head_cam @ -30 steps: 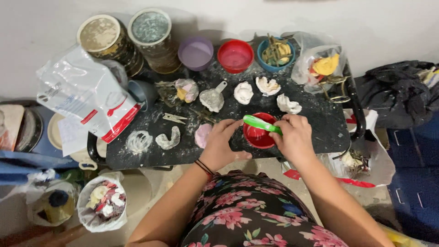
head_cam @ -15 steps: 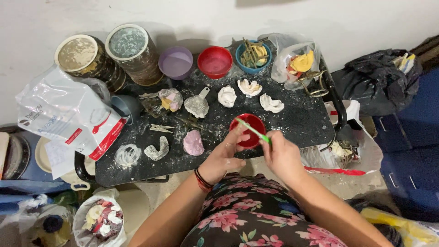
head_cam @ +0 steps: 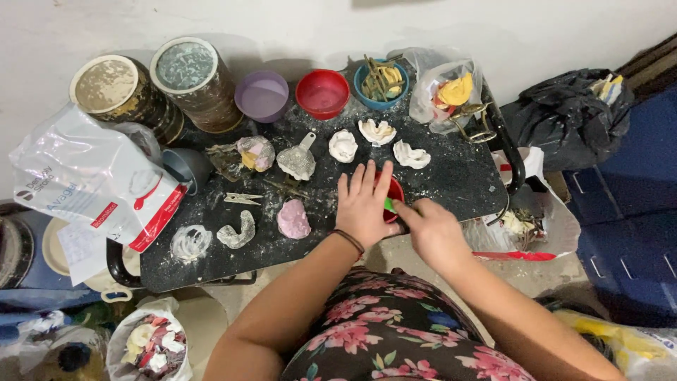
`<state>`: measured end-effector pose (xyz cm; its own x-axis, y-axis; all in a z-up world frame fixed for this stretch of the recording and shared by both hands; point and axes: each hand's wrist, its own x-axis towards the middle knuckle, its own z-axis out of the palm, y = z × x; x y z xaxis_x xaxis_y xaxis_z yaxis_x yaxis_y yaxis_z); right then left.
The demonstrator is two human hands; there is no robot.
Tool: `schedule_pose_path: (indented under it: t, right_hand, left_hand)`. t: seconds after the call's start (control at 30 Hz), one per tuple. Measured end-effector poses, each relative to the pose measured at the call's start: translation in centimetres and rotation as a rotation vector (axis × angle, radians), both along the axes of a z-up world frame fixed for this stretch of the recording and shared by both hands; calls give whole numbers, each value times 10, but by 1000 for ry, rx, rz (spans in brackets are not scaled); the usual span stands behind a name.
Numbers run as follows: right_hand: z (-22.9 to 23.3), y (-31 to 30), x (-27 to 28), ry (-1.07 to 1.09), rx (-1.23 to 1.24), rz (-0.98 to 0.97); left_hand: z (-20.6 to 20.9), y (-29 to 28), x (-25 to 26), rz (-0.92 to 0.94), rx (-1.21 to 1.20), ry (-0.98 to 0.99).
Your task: Mixing pink dental material in a bowl and applying it to dental impressions on a workbench
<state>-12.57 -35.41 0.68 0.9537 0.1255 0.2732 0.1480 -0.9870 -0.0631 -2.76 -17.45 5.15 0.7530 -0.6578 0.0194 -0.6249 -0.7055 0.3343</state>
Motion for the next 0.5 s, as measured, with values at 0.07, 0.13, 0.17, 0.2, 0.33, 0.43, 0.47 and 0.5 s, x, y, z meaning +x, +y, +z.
schedule_pose_path:
  t: [0.07,0.13,0.17,0.2,0.33,0.43,0.47,0.5]
  right_hand:
    - [-15,0,-8,-5,-47,-24]
    - [-21,-9,-14,-16,-98,-42]
    - [-21,-13,-23,20,-99,-48]
    - [-20,-18,-32,55,-100,-54]
    - [27,-37,-58,168,-95,-65]
    - [33,-73,-76,239,-26,-37]
    - [32,-84,-79,227,62,-75]
    - [31,-95,-82,215,148,-112]
  left_hand:
    - [-12,-6,-2,22,0,-63]
    - [-22,-10,2,52,-3,-131]
    - [-29,-8,2,61,-48,-227]
    - [-35,-7,1,70,-93,-322]
    - [-23,-6,2,49,-62,-250]
    - [-14,-6,3,22,52,-72]
    - [-18,-6,3,27,44,-87]
    - [-22,-7,4,33,34,-103]
